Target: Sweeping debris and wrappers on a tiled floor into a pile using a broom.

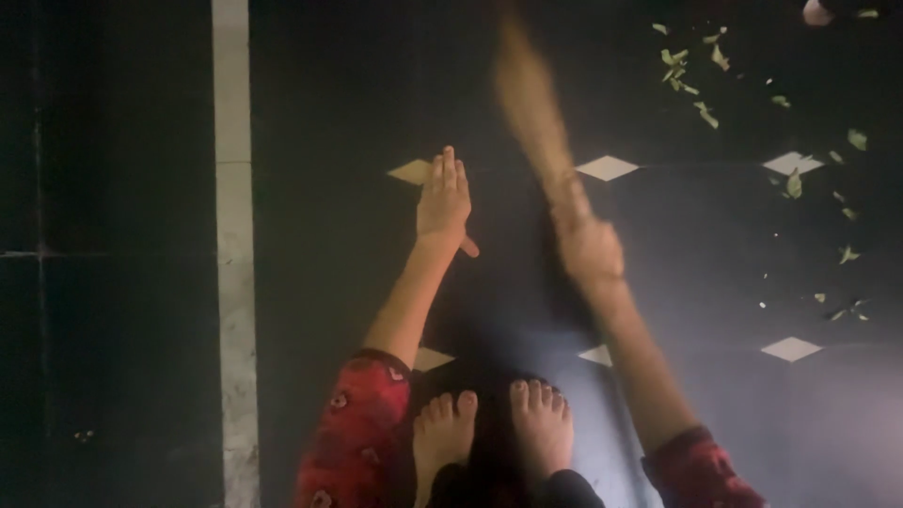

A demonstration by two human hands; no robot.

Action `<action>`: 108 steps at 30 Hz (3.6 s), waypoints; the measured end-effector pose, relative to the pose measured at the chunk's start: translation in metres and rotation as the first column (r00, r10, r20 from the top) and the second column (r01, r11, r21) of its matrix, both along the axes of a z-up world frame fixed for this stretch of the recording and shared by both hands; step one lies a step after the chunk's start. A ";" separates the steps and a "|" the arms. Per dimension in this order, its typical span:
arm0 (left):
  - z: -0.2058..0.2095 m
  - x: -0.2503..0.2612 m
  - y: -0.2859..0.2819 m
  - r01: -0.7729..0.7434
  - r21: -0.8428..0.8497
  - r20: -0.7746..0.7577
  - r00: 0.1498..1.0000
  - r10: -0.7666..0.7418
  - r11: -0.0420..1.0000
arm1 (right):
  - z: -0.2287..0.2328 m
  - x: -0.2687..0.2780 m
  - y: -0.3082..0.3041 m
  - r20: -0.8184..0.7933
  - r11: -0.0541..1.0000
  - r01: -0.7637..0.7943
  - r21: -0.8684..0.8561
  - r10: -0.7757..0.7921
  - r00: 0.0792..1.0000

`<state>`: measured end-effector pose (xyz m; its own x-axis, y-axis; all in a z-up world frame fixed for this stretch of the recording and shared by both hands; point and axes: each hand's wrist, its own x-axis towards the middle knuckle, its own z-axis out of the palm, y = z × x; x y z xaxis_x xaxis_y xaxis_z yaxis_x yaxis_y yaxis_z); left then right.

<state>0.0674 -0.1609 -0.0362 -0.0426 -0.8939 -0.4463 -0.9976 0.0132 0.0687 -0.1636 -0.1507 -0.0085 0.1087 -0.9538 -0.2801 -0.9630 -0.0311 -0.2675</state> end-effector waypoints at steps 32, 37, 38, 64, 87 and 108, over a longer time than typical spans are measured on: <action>0.013 0.003 0.007 -0.016 0.026 -0.083 0.996 0.019 1.000 | -0.016 -0.005 -0.044 0.553 0.976 0.218 0.003 -0.183 0.813; 0.010 0.003 0.008 -0.005 0.050 -0.082 0.997 0.009 0.999 | 0.003 0.022 -0.030 0.586 0.981 0.084 0.173 -0.171 0.792; 0.008 0.004 0.007 -0.029 0.038 -0.111 0.993 0.033 0.999 | 0.003 0.027 -0.027 0.749 0.960 0.062 0.273 -0.252 0.613; 0.025 0.008 0.015 -0.063 -0.020 -0.198 0.979 0.058 0.998 | -0.051 -0.081 -0.004 0.438 0.939 0.331 0.096 -0.339 0.833; 0.002 -0.004 0.048 -0.452 0.282 -0.933 0.077 0.352 0.846 | 0.066 0.052 0.040 0.563 0.755 -0.027 0.655 -0.463 0.684; 0.022 0.025 0.030 -0.498 -0.039 -0.696 0.636 0.334 0.866 | 0.046 0.064 0.026 0.251 0.996 -0.083 0.043 0.069 0.965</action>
